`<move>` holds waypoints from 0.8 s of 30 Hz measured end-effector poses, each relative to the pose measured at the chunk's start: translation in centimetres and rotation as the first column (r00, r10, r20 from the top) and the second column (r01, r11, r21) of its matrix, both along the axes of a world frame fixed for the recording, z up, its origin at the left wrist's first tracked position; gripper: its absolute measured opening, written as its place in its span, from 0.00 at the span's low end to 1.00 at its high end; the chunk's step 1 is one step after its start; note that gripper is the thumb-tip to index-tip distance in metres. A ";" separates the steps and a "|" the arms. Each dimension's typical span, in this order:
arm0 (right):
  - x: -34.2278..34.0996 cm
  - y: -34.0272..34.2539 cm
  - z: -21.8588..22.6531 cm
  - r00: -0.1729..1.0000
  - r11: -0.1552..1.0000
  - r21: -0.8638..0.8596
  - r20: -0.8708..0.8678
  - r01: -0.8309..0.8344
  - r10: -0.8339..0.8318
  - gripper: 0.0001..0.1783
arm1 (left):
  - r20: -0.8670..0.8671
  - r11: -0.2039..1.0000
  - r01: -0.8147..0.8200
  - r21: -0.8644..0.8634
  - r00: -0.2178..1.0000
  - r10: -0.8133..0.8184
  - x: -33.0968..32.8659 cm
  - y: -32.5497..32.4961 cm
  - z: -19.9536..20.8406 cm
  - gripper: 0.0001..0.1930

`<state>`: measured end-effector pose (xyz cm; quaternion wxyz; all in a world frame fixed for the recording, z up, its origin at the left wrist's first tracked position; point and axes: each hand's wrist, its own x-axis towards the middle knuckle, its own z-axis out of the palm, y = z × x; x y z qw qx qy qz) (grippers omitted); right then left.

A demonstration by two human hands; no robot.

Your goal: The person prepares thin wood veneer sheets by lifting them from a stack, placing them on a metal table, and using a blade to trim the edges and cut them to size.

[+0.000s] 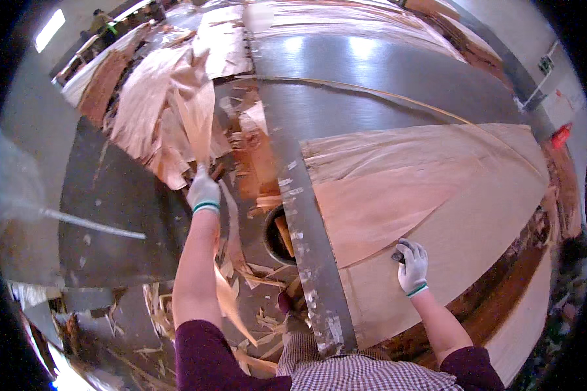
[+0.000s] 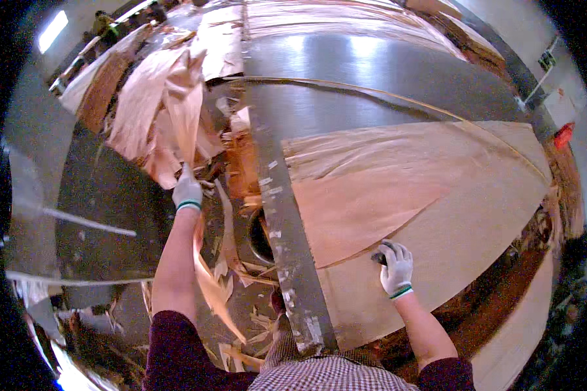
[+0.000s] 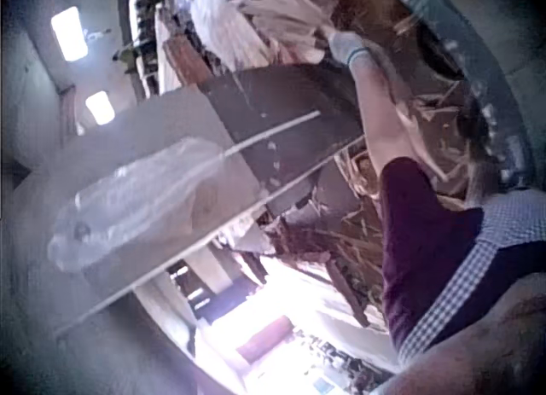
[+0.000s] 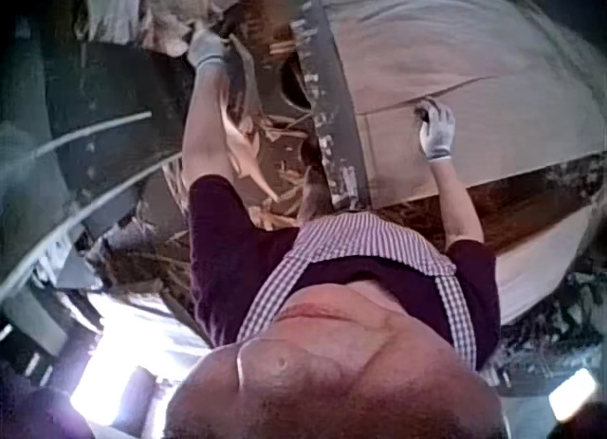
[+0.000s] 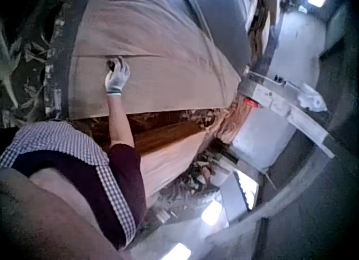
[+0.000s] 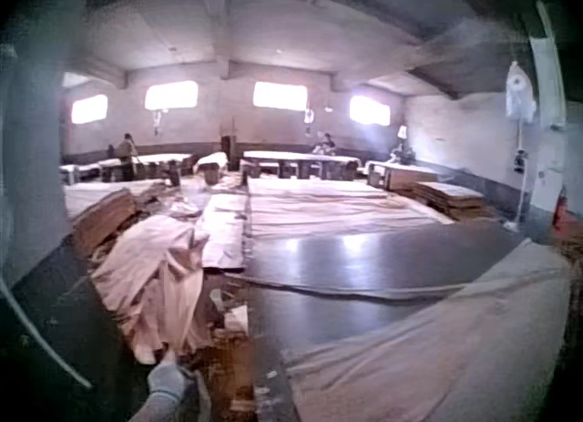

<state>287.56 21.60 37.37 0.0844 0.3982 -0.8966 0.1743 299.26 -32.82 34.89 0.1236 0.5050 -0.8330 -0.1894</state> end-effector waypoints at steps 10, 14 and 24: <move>0.0 -0.9 0.1 0.996 0.998 0.027 0.064 0.057 -0.059 0.24 | -0.106 0.638 0.582 0.504 0.775 -0.623 -14.6 10.4 -9.4 0.17; -0.3 -0.3 0.0 0.994 0.998 0.017 0.092 0.059 -0.060 0.25 | -0.412 0.188 0.404 0.895 0.911 0.003 -12.6 11.6 -8.2 0.17; 0.5 0.5 0.1 0.999 0.997 -0.053 0.010 0.053 -0.053 0.22 | -0.332 0.815 0.576 0.069 0.783 -0.526 15.8 12.1 -2.4 0.23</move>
